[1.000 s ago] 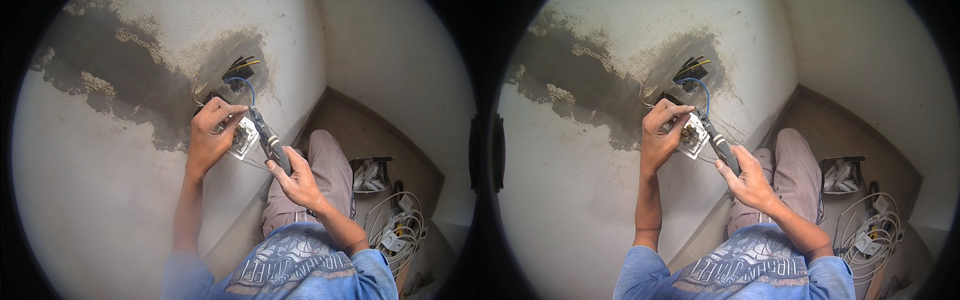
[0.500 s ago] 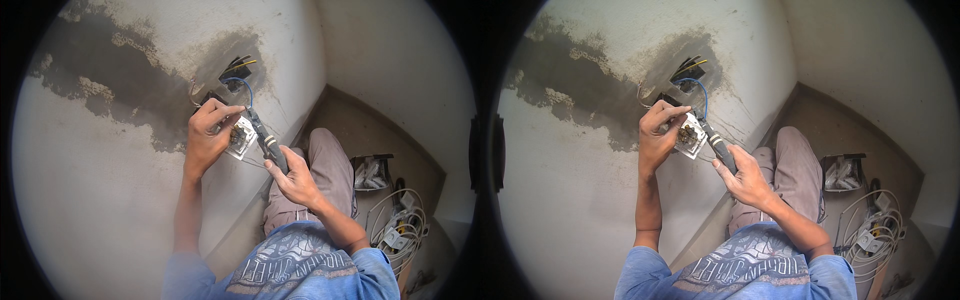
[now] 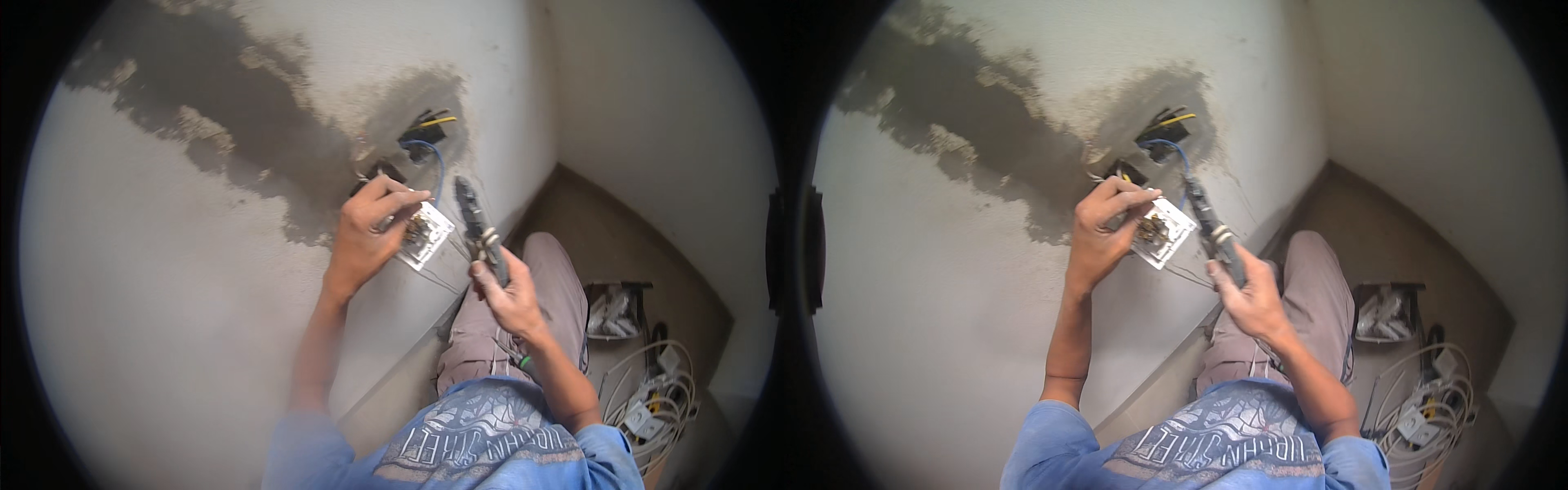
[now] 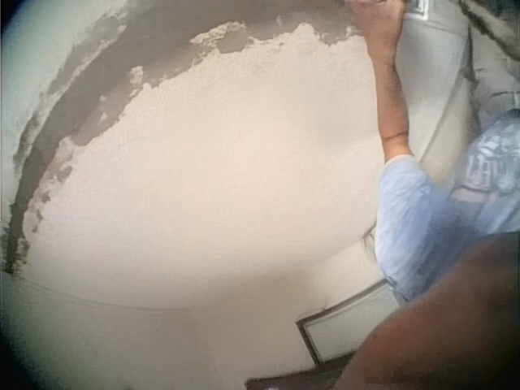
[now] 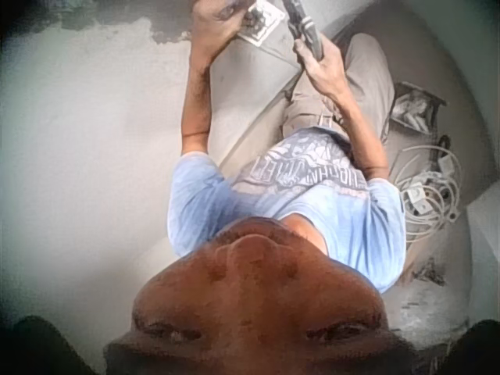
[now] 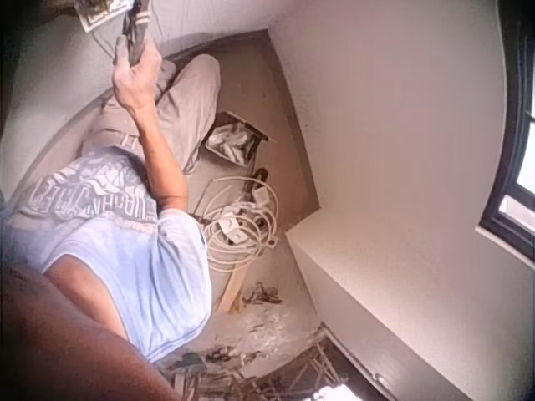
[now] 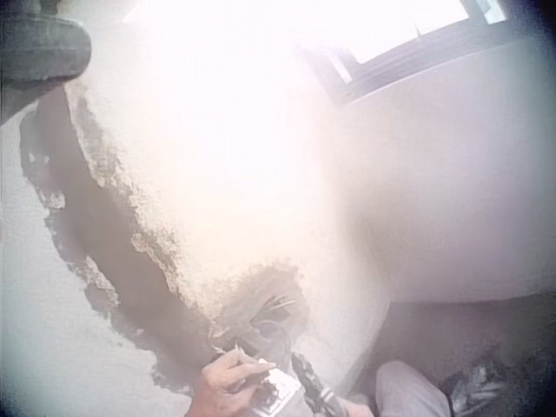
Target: The person connects electrical wires to an electrical socket using a screwdriver and pliers, then positions the socket inside a wall mounting box.
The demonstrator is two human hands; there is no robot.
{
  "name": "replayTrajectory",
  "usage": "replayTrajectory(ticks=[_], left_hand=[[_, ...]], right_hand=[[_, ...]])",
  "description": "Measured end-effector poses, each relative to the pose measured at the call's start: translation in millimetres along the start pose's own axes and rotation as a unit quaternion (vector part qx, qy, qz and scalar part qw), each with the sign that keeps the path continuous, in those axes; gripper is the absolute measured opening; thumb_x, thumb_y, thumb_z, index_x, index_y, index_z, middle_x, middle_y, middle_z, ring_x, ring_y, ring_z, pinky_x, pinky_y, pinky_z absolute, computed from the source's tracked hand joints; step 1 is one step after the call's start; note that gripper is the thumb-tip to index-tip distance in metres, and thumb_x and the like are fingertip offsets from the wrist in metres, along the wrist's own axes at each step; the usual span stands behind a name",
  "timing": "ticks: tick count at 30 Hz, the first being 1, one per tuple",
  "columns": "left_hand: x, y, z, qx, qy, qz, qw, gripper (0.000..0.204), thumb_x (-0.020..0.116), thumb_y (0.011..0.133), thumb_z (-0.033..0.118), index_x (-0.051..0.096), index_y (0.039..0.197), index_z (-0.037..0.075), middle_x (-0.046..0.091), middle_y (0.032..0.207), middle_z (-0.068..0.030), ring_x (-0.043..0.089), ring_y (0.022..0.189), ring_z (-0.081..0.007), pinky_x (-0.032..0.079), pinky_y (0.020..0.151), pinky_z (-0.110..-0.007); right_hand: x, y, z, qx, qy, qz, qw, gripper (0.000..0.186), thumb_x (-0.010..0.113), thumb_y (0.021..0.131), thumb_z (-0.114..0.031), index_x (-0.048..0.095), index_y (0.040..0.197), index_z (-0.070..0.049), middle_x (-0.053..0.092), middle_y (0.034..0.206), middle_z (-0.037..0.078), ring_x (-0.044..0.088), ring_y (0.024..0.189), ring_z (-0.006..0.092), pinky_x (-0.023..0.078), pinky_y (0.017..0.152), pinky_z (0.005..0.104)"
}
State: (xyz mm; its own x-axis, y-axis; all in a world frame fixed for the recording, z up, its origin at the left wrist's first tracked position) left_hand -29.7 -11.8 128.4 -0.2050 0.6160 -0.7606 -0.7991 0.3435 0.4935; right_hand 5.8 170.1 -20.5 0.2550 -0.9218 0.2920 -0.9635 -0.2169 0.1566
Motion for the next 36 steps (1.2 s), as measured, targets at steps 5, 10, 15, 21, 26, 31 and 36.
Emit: replayTrajectory(ticks=[5,10,15,21,26,31,36], left_hand=[[-30.2,-10.1,17.7,0.004,0.045,0.157,0.987,0.021,0.074,0.086,-0.005,0.076,0.105,0.002,0.068,0.094,-0.0086,0.067,0.073,-0.0157,0.054,0.063,-0.028],[-44.6,-0.6,21.1,-0.041,0.117,0.24,0.963,0.019,0.075,0.087,-0.003,0.073,0.105,0.003,0.067,0.096,-0.0085,0.066,0.071,-0.0135,0.053,0.06,-0.028],[-39.2,10.0,18.8,-0.034,0.131,0.222,0.966,0.018,0.075,0.087,-0.003,0.072,0.104,0.002,0.068,0.099,-0.0084,0.067,0.071,-0.0138,0.053,0.062,-0.028],[-41.7,-6.2,8.9,-0.012,0.104,0.192,0.976,0.016,0.07,0.092,-0.005,0.068,0.106,0.001,0.066,0.103,-0.0059,0.066,0.078,-0.0107,0.055,0.068,-0.025],[-34.7,-15.9,-1.9,0.044,0.071,0.197,0.977,0.017,0.064,0.094,-0.009,0.065,0.109,0.0,0.064,0.111,-0.0103,0.068,0.082,-0.0137,0.059,0.07,-0.026],[-21.5,-21.9,1.9,0.017,0.051,0.228,0.972,0.022,0.063,0.093,-0.011,0.067,0.111,0.001,0.066,0.111,-0.0136,0.07,0.084,-0.017,0.061,0.068,-0.028],[-33.4,-34.1,-4.1,-0.015,0.055,0.245,0.968,0.024,0.06,0.098,-0.007,0.068,0.118,0.001,0.066,0.114,-0.0131,0.071,0.081,-0.0154,0.06,0.066,-0.026]], right_hand=[[-22.9,6.7,-3.1,0.017,-0.032,-0.005,0.999,0.025,0.067,0.101,-0.025,0.062,0.098,0.0,0.056,0.075,0.001,0.052,0.07,0.0097,0.044,0.064,0.0282],[-22.2,19.3,-17.4,-0.056,-0.085,-0.058,0.993,0.024,0.068,0.098,-0.021,0.062,0.101,0.002,0.056,0.078,0.005,0.049,0.074,0.0134,0.043,0.067,0.0319],[-17.0,29.8,-57.5,-0.08,-0.163,-0.1,0.978,0.023,0.069,0.098,-0.018,0.063,0.108,0.002,0.056,0.083,0.005,0.048,0.075,0.014,0.043,0.068,0.0323],[-68.1,4.4,-26.7,-0.013,-0.13,0.01,0.991,0.029,0.068,0.097,-0.015,0.062,0.118,0.004,0.064,0.097,0.009,0.057,0.088,0.0116,0.048,0.079,0.0311],[-210.8,-93.0,91.9,0.113,-0.456,0.133,0.873,0.04,0.067,0.096,-0.02,0.06,0.127,0.004,0.064,0.112,0.025,0.062,0.105,0.0399,0.048,0.094,0.0436],[-314.5,-298.9,227.0,0.117,-0.63,0.243,0.728,0.041,0.066,0.094,-0.02,0.058,0.128,0.001,0.056,0.118,0.033,0.054,0.113,0.0508,0.043,0.098,0.0518],[-312.3,-417.0,243.3,0.237,-0.575,0.229,0.749,0.04,0.065,0.085,-0.012,0.057,0.122,0.001,0.052,0.117,0.029,0.053,0.11,0.0502,0.043,0.097,0.0528]])
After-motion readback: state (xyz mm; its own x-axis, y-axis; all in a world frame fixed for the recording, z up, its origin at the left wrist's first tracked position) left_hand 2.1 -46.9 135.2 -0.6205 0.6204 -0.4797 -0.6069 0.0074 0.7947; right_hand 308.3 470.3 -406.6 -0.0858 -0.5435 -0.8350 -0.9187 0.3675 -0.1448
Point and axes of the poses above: each hand's wrist, its own y-axis towards the middle knuckle, its own x-axis out of the palm, z = x × y, the point moved 3 cm from there along y, towards the middle knuckle
